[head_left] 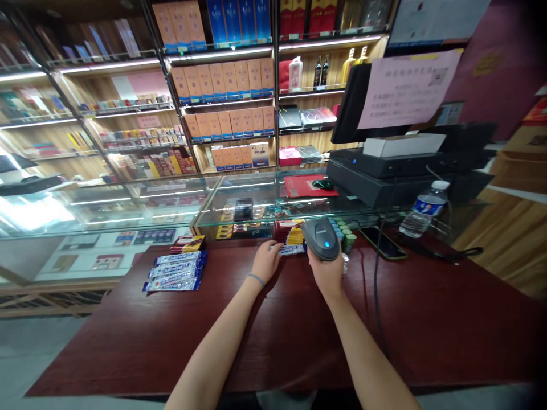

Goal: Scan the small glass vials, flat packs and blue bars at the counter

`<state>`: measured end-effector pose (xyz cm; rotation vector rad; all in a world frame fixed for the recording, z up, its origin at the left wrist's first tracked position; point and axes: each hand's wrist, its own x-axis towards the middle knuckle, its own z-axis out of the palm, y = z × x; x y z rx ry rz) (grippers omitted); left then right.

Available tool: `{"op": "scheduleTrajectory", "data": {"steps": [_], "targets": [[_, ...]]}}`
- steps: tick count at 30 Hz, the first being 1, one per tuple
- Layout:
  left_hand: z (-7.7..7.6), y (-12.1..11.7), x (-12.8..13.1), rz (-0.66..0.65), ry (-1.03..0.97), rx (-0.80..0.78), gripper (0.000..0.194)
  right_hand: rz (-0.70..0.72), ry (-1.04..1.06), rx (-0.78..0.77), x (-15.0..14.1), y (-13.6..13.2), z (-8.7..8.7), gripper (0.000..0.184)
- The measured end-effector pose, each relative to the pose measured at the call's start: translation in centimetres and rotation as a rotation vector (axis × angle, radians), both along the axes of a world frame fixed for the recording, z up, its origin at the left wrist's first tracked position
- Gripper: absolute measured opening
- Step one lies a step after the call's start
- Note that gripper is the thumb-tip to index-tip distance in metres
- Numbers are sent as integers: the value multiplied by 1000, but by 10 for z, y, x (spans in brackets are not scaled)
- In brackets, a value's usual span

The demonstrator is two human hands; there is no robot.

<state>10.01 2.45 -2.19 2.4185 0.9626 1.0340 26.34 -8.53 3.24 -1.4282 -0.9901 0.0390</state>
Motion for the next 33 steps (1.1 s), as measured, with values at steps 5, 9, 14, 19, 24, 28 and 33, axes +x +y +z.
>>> {"op": "scheduleTrajectory", "data": {"steps": [5, 9, 14, 19, 24, 28, 33], "targets": [[13, -1, -46, 54, -26, 7, 42, -16, 17, 16, -9, 3, -2, 58], [21, -6, -110, 186, -4, 73, 42, 47, -14, -23, -18, 4, -6, 58], [25, -17, -195, 397, 89, 153, 38, 161, -77, -61, -36, 2, -8, 58], [21, -30, -268, 615, 151, 180, 38, 253, -173, -212, -59, -5, -2, 52], [5, -44, -314, 764, 152, 168, 34, 334, -270, -314, -78, -13, -2, 49], [-7, -48, -328, 819, 145, 116, 28, 364, -333, -372, -84, -14, -11, 57], [-9, -44, -326, 793, 256, 59, 29, 384, -364, -419, -86, -15, -15, 57]]}}
